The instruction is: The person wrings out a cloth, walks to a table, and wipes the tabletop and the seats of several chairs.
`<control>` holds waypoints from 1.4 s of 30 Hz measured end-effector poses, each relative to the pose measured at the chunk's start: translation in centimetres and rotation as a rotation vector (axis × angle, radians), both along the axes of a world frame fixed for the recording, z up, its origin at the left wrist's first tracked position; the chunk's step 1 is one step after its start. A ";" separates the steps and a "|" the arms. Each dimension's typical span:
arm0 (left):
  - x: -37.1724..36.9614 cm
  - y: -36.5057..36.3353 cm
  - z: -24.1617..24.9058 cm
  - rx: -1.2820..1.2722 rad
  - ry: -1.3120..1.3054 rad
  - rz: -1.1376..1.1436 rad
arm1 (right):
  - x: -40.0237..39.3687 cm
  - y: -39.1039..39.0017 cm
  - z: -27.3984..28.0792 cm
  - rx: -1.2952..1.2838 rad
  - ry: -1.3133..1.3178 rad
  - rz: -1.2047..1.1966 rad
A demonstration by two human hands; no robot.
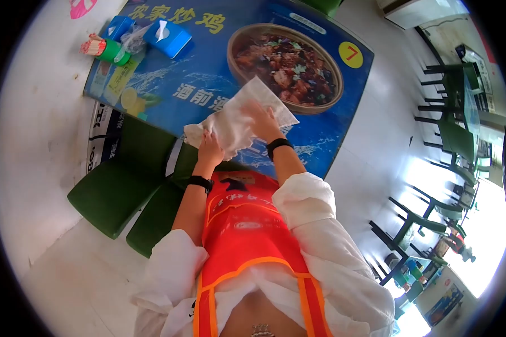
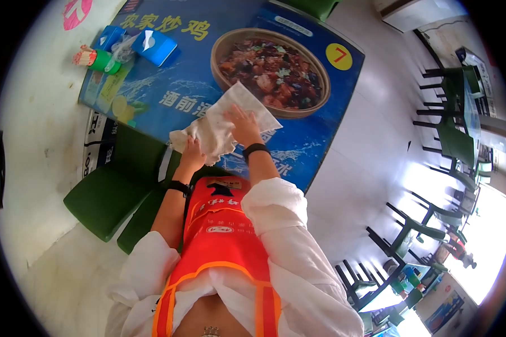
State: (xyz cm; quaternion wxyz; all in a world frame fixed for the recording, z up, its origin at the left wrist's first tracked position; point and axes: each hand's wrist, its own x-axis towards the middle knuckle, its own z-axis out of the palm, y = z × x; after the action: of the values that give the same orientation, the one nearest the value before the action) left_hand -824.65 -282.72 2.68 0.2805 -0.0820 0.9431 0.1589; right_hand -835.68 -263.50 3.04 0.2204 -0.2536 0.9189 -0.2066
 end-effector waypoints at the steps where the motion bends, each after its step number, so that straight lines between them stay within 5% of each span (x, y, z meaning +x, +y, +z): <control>1: -0.3 0.8 -0.1 0.005 0.007 -0.014 | 0.2 2.0 0.0 -0.045 -0.022 -0.088; 14: 0.8 19.0 -0.3 0.025 0.355 -0.280 | 11.5 23.0 0.6 0.029 -0.128 -0.510; 17: 1.2 19.7 -1.1 0.036 0.396 -0.364 | 14.9 23.2 1.1 0.072 -0.179 -0.498; 20: 2.2 19.6 -3.8 0.123 0.577 -0.146 | 16.9 22.8 2.0 0.143 -0.179 -0.408; 22: 1.9 19.9 0.8 -0.043 0.396 -0.255 | 17.0 22.8 2.5 0.173 -0.172 -0.352; 27: 1.3 19.0 3.0 -0.009 0.152 -0.243 | 14.2 23.3 0.4 0.020 -0.118 -0.332; 28: 1.2 18.7 3.3 -0.013 0.086 -0.272 | 13.4 23.2 0.5 0.160 -0.111 -0.325; 31: 1.8 18.0 1.1 0.020 0.188 -0.266 | 11.1 22.3 1.6 0.300 -0.168 -0.337; 42: 3.7 17.6 1.3 0.053 0.297 -0.199 | 14.8 21.5 5.3 0.169 -0.164 -0.174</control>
State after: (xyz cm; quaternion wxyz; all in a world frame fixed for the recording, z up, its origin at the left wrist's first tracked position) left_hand -820.92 -265.13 4.00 0.1546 0.0436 0.9731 0.1653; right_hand -820.88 -241.99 8.39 0.2965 -0.1358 0.9305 -0.1670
